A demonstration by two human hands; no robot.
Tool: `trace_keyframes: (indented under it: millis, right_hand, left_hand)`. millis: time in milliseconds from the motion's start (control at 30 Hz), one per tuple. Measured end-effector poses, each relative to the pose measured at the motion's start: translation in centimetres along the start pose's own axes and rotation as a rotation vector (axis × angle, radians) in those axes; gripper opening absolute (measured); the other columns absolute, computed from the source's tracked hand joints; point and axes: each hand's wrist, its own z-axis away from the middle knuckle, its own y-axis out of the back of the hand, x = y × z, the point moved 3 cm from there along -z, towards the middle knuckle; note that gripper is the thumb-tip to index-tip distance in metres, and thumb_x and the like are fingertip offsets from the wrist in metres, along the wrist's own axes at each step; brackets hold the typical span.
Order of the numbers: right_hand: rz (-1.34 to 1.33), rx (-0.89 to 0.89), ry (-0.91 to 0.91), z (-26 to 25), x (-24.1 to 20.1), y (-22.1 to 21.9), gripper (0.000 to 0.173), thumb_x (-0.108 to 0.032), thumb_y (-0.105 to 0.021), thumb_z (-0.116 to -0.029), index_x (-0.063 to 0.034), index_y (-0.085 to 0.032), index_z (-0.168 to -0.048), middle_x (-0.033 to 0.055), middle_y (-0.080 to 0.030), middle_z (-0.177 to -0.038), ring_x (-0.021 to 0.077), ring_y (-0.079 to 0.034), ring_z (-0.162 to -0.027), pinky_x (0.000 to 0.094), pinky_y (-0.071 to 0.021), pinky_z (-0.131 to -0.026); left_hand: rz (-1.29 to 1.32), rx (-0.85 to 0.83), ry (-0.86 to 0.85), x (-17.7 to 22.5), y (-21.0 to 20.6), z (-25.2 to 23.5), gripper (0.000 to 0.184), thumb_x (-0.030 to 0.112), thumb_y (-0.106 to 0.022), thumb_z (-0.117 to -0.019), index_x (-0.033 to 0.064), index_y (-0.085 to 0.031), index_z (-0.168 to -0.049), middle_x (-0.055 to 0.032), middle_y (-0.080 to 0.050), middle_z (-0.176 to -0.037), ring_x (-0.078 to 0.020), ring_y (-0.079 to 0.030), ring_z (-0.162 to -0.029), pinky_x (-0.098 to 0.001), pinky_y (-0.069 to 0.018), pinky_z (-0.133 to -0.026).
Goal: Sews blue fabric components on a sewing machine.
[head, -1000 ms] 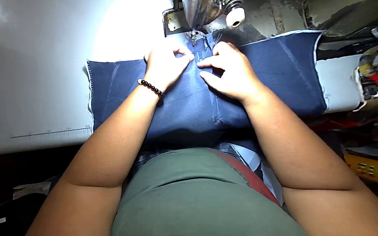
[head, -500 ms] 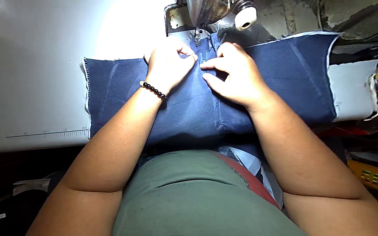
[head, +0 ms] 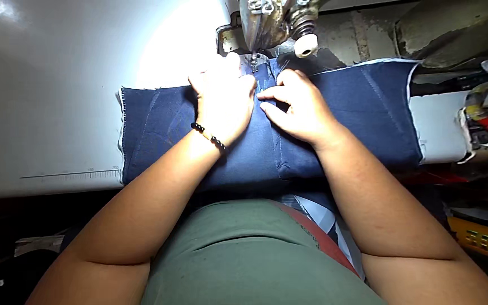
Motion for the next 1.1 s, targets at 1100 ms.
trace_keyframes:
  millis: [1100]
  right_hand:
    - [0.054, 0.008, -0.052, -0.1, 0.1, 0.2, 0.030, -0.019, -0.060, -0.0943, -0.0078, -0.080, -0.113, 0.0171, -0.064, -0.096, 0.0313, -0.059, -0.097, 0.0405, -0.0458, -0.088]
  left_hand:
    - [0.113, -0.210, -0.043, 1.6, -1.6, 4.0, 0.048, 0.021, -0.037, -0.1067, 0.0065, -0.048, -0.151, -0.0101, -0.041, -0.162, -0.0320, -0.033, -0.153, -0.0819, -0.0128, -0.111]
